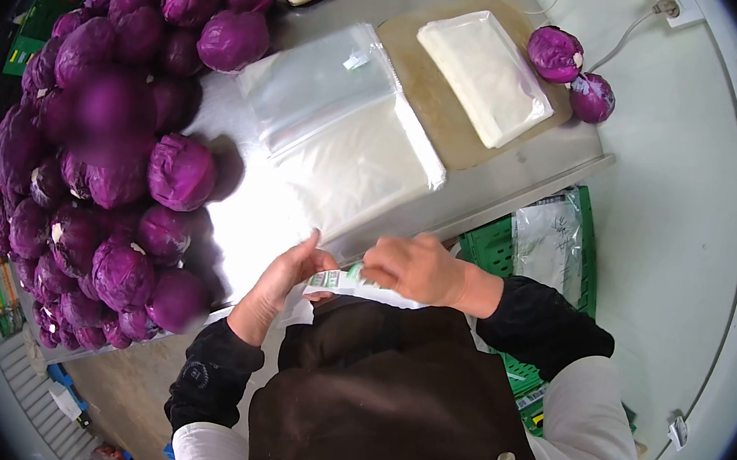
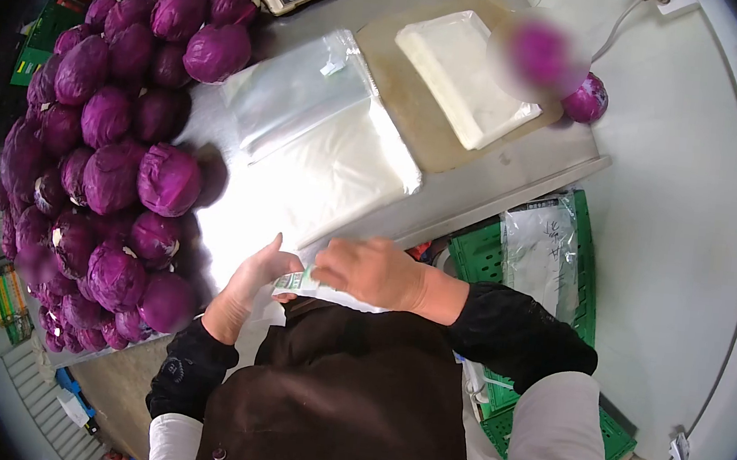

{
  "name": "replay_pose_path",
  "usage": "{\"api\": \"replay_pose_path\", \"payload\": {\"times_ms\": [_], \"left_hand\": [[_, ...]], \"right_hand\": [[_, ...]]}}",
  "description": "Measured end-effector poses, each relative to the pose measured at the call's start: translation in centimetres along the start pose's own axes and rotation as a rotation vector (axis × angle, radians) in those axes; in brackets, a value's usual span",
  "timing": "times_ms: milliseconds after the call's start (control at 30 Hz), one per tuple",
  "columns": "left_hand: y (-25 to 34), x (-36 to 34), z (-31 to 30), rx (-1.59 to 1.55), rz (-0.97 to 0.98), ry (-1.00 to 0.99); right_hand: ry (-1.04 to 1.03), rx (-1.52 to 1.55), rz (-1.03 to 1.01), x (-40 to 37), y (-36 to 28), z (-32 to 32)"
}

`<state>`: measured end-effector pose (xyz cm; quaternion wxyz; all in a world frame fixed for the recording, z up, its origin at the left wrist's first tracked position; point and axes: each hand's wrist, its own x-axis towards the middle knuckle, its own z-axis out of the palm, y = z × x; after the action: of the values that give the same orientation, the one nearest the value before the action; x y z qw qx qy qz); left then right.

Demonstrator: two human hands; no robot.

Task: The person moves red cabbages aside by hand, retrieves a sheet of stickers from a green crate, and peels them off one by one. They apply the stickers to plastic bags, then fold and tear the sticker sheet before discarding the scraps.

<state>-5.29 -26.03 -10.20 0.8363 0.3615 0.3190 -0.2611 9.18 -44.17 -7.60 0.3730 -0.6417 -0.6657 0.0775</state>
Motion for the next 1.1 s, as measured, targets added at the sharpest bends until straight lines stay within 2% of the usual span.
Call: {"api": "replay_pose_path", "payload": {"times_ms": [33, 67, 133, 167, 233, 267, 333, 367, 400, 433, 467, 500, 533, 567, 633, 667, 733, 767, 833, 867, 900, 933, 967, 1033, 1067, 1100], "left_hand": [[-0.1, 0.2, -0.1, 0.001, 0.001, -0.001], [0.0, 0.4, -0.2, 0.071, 0.041, 0.095], [-0.2, 0.7, -0.6, 0.202, 0.135, 0.281], [-0.2, 0.9, -1.0, 0.205, 0.139, 0.281], [-0.2, 1.1, -1.5, 0.648, 0.361, 0.438], [0.4, 1.1, -0.7, 0.559, 0.471, 0.444], [1.7, 1.1, -0.8, 0.536, 0.458, 0.413], [2.3, 1.0, -1.3, 0.512, 0.436, 0.383], [3.4, 0.8, -2.5, 0.582, 0.318, 0.285], [4.7, 1.2, -3.4, 0.590, 0.317, 0.276], [5.9, 1.6, -4.1, 0.553, 0.173, 0.193], [6.5, 1.8, -4.5, 0.511, 0.030, 0.112], [5.8, 3.2, -5.1, 0.771, 0.068, 0.258], [5.4, 4.0, -5.5, 0.772, 0.075, 0.252], [5.1, 4.5, -4.7, 1.332, 0.387, 0.362], [5.2, 4.6, -4.1, 1.411, 0.280, 0.393], [4.2, 5.8, -4.3, 1.456, 0.257, 0.421], [3.8, 6.2, -4.6, 1.508, 0.229, 0.450], [3.6, 6.7, -5.3, 1.448, 0.255, 0.451], [3.5, 7.0, -6.2, 1.354, 0.322, 0.399], [3.6, 7.1, -6.9, 1.262, 0.389, 0.349], [4.0, 7.0, -7.4, 1.259, 0.390, 0.351], [4.3, 6.8, -7.9, 1.018, 0.416, 0.278], [5.5, 6.4, -9.3, 0.579, 0.494, 0.116], [6.5, 5.7, -10.0, 0.562, 0.578, 0.186], [7.1, 5.0, -10.8, 0.365, 0.584, 0.380]], "right_hand": [[0.104, 0.162, 0.186, 0.0, 0.5, -0.6], [0.209, 0.325, 0.371, 0.0, 1.1, -1.1], [0.373, 0.458, 0.688, 0.1, 3.3, -1.4], [0.454, 0.537, 0.775, 0.3, 4.8, -1.6], [0.382, 0.551, 0.949, -0.5, 9.7, -1.0], [0.388, 0.547, 0.944, -0.4, 11.2, -0.7], [0.243, 0.401, 1.052, 0.1, 13.3, 0.1], [0.245, 0.402, 1.058, 0.4, 14.1, 0.7], [0.191, 0.292, 1.027, 0.9, 14.7, 1.3], [0.141, 0.180, 0.994, 1.3, 15.0, 1.7], [0.150, 0.176, 1.004, 1.6, 15.1, 2.1], [0.002, -0.013, 1.020, 1.9, 15.1, 2.4], [-0.146, -0.206, 1.021, 2.4, 15.2, 2.4], [-0.143, -0.214, 1.022, 2.9, 15.0, 2.2], [-0.300, -0.392, 1.080, 3.8, 14.4, 1.8], [-0.304, -0.397, 1.079, 3.6, 14.6, 1.6], [-0.137, -0.209, 1.120, 2.0, 15.4, 0.9], [-0.147, -0.212, 1.116, 1.2, 15.7, 0.8], [0.445, 0.365, 1.148, 0.6, 15.3, -0.1], [0.500, 0.708, 1.393, 0.7, 14.5, -1.7], [0.496, 0.708, 1.393, 0.1, 14.8, -2.2], [0.603, 0.960, 1.288, -0.9, 15.3, -3.0], [0.709, 1.207, 1.165, -1.7, 15.7, -3.6], [0.735, 1.215, 1.116, -1.9, 15.9, -3.8], [0.653, 1.011, 1.239, -1.2, 15.6, -3.7], [0.566, 0.802, 1.349, -0.4, 15.2, -3.5]]}}
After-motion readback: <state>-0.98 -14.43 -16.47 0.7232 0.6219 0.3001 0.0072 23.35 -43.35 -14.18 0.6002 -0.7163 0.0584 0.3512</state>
